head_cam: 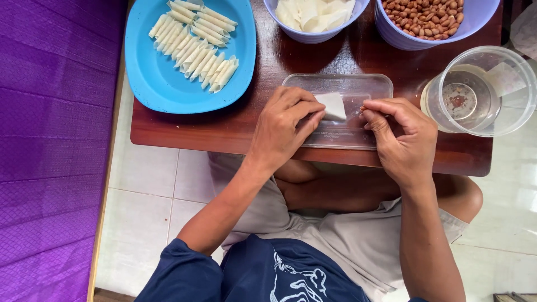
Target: The person is manually assembling nut rolls by placing peanuts onto small square wrappers and rolling them into thin tubes.
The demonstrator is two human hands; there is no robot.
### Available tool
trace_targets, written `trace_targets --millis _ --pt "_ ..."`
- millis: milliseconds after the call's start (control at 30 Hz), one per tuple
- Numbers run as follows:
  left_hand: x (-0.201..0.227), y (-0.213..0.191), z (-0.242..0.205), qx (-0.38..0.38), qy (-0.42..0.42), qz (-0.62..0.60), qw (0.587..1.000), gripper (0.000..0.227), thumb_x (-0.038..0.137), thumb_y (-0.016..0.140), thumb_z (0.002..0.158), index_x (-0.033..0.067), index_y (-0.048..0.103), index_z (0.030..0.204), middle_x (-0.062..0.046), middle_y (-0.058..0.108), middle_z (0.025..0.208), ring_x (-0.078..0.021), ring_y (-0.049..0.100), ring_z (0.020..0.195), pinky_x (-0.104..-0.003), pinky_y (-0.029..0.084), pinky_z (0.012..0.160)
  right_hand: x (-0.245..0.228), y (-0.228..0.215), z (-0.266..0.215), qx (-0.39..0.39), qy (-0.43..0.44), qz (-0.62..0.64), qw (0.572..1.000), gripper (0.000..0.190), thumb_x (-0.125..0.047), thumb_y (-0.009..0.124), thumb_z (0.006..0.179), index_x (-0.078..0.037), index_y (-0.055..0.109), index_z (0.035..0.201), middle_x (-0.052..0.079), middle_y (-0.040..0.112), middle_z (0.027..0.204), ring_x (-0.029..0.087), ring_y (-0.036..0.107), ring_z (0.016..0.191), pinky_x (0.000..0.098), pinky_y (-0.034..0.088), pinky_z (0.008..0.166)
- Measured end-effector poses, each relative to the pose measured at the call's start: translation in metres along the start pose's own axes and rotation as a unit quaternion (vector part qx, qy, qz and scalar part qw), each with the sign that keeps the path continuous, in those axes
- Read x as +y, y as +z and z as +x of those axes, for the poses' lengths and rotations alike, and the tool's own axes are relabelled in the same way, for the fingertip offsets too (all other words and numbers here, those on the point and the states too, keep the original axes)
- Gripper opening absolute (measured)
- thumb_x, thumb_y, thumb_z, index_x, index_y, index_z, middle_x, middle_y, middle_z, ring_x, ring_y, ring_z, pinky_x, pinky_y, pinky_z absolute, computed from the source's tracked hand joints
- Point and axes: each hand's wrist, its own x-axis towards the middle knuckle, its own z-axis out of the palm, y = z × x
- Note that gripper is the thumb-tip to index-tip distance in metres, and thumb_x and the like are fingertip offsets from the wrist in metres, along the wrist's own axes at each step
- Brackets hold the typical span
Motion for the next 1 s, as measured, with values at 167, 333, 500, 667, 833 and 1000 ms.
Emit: trace_targets --millis 167,333,500,667,833,1000 --pt "0.011 0.003 -0.008 -0.004 -0.018 0.038 0.999 0.012 0.030 0.068 0.100 0.0215 0.073 0.107 0.007 0.065 0.097 -0.0172 0.060 0.103 -0.032 0.047 0.080 0.002 -0.001 -0.001 -0.001 -0.013 -0.009 1.000 0.006 0.003 0.073 0.106 0.008 0.075 0.109 0.021 0.071 0.097 0.029 0.071 0.078 0.0408 0.056 0.070" --pt "0.000 -0.018 0.007 0.007 0.032 0.083 0.996 0.014 0.018 0.059 0.105 0.0225 0.072 0.111 0.008 0.065 0.104 -0.0178 0.058 0.104 -0.031 0.043 0.079 0.000 0.000 0.001 -0.012 -0.022 -0.015 1.000 0.006 0.002 0.074 0.106 0.006 0.076 0.109 0.020 0.072 0.096 0.029 0.070 0.080 0.0426 0.055 0.075" --pt "0.000 -0.014 0.004 -0.041 0.091 0.147 0.984 0.011 0.030 0.070 0.095 0.0207 0.072 0.089 0.004 0.060 0.094 -0.0211 0.054 0.097 -0.037 0.040 0.079 -0.003 -0.001 -0.001 -0.027 -0.011 -0.035 0.999 0.007 -0.001 0.075 0.103 0.001 0.077 0.109 0.018 0.073 0.095 0.032 0.073 0.088 0.0449 0.054 0.080" --pt "-0.003 -0.015 0.011 -0.051 0.079 0.125 0.988 0.009 0.028 0.066 0.100 0.0201 0.070 0.097 0.004 0.053 0.093 -0.0201 0.051 0.091 -0.035 0.038 0.077 0.000 0.000 0.002 -0.027 -0.016 -0.038 0.999 0.006 -0.001 0.075 0.105 0.002 0.077 0.109 0.019 0.072 0.095 0.033 0.072 0.089 0.0450 0.054 0.081" --pt "-0.002 -0.013 0.010 -0.079 0.062 0.129 0.987 0.011 0.029 0.077 0.091 0.0192 0.071 0.089 0.005 0.047 0.095 -0.0202 0.047 0.096 -0.038 0.037 0.080 -0.003 0.000 0.000 -0.033 -0.014 -0.043 0.998 0.005 -0.001 0.075 0.105 0.001 0.077 0.109 0.018 0.072 0.095 0.033 0.073 0.089 0.0451 0.055 0.081" --pt "0.002 -0.015 0.011 -0.053 0.040 0.129 0.989 0.014 0.038 0.066 0.099 0.0245 0.067 0.104 0.007 0.047 0.098 -0.0165 0.047 0.098 -0.035 0.037 0.080 0.001 -0.001 -0.001 -0.033 -0.024 -0.038 0.998 0.005 0.000 0.074 0.106 0.002 0.076 0.109 0.018 0.072 0.096 0.034 0.072 0.091 0.0456 0.054 0.082"
